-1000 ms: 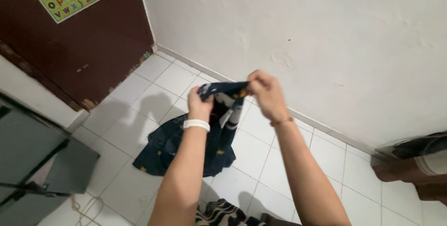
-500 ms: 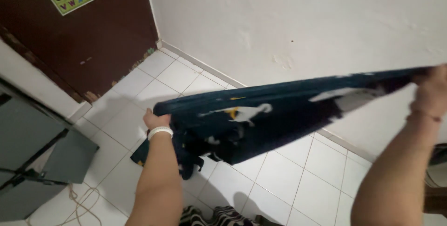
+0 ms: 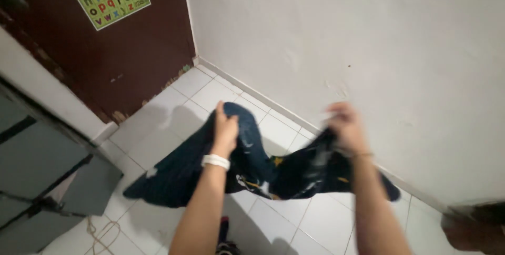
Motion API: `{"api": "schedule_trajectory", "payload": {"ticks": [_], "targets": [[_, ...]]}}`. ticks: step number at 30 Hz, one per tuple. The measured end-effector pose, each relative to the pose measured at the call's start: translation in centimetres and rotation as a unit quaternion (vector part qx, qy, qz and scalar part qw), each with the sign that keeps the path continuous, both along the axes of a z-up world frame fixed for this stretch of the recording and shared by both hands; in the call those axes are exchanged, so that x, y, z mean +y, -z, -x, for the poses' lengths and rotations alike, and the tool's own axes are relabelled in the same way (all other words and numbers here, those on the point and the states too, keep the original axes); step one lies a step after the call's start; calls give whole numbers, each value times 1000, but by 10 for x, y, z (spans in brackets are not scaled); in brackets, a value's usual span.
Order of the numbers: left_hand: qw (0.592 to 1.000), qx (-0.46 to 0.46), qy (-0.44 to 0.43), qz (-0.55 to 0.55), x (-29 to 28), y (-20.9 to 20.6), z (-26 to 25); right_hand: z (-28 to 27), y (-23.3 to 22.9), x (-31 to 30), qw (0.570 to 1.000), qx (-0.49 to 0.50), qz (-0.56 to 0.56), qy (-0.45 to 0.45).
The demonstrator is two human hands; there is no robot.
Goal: Cleaning a bed by beating the mattress and pillows with a broom and folding bedding.
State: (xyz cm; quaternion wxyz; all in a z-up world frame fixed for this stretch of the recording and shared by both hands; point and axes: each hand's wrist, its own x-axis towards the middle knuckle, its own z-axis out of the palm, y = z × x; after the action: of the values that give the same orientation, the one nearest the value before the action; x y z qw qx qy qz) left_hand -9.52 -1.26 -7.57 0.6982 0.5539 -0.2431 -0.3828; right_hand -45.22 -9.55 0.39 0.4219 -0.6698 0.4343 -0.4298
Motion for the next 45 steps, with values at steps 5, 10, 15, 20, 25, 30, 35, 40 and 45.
{"api": "schedule_trajectory", "payload": {"ticks": [5,10,15,20,25,30,35,40,45], "targets": [[997,-23,42,60,-22,-41,36,-160,-24,51,979,124,145,-72],[989,83,92,-85,-34,2,-10,-187,-35,37,985,105,132,-32],[871,182,274,-365,-38,59,-30,-209,-85,42,981,105,102,-129],[866,307,218,-329,-64,186,-45,-207,-115,34,974,110,141,-140],[917,334,37,-218,-78,213,-100,-163,-155,24,988,83,118,-48],[927,286,179,-166,-77,113,-71,-143,-178,31,978,141,134,80],[907,-165,366,129,-54,-58,3,-156,-165,29,953,261,134,76],[885,-301,280,216,-65,-80,16,-157,-155,34,929,359,31,82],[870,-392,278,107,-51,-99,23,-137,-137,34,933,348,71,62]]}}
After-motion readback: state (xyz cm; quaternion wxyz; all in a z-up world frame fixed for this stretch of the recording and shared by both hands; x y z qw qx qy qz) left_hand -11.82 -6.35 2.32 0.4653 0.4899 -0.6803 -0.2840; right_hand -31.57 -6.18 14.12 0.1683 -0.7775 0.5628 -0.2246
